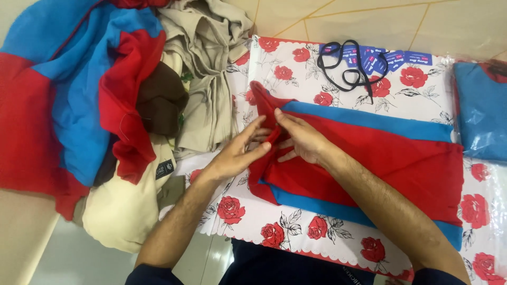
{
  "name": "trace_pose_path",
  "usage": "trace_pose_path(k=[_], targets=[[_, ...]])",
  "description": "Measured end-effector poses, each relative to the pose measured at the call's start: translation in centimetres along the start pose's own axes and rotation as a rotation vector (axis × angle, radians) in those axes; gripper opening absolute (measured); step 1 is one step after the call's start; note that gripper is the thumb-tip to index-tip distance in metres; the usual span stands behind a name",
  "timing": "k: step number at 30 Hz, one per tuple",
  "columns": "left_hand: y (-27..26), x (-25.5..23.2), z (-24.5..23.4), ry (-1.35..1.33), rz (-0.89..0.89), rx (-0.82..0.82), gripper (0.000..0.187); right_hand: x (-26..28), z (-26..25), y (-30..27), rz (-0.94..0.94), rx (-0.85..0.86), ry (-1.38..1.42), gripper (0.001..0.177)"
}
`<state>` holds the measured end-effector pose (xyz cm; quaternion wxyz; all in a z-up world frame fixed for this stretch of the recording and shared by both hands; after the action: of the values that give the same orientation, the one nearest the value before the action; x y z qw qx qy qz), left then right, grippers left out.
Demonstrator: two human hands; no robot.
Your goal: A person meticulously folds a blue and red hoodie with a Superman logo on a table.
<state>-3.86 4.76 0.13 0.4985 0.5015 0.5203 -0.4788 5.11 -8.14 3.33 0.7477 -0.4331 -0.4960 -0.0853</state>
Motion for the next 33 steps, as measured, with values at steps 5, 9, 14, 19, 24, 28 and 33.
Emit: trace_pose_path(k=[5,9,14,19,24,28,33], targets=[[1.0,2.4,1.1,-0.06,-0.025,-0.055,0.049,0.1,0.0,0.3,-0.024,-0.024,0.038,0.095],[2.4,6.5,0.5,-0.192,0.02,-0.22,0.038,-3.5,-2.9,5.3,-0.041,-0.081,0.076,0.051],[1.1,5.6,-1.5,0.05,0.016,-0.395,0.032,-3.7,-1.5,5.7,-0.059,-0.099,0.199,0.053],[-0.4,2.2,-3.9,0.208,0.051,-0.413,0.045,-4.0,2.0,9.0,-0.117,-0.046,0.355,0.06],[-1.0,-3.1,-4.8,0.241,0.098,-0.384,0.063,-0.8,3.4,5.6,-0.231,0.037,0.582,0.066],[1.0,-4.9,-1.5,0.233,0.278,-0.232,0.061,-1.3,-3.5,2.5,-0.274,-0.051,0.573,0.073],[4.0,-6.1,6.9,0.517,0.341,0.14,0.065,-3.9,-15.4,-4.3,-0.386,-0.327,0.464,0.068]])
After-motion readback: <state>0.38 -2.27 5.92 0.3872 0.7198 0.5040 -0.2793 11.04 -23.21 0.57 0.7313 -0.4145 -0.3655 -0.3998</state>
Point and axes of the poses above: each hand's wrist, its own y-axis towards the middle knuckle, its own z-axis out of the palm, x = y × z, the point moved 5 cm from there along y, towards the middle knuckle, and after that the axes turned 3 degrees about -x, right-handed, at the moved point
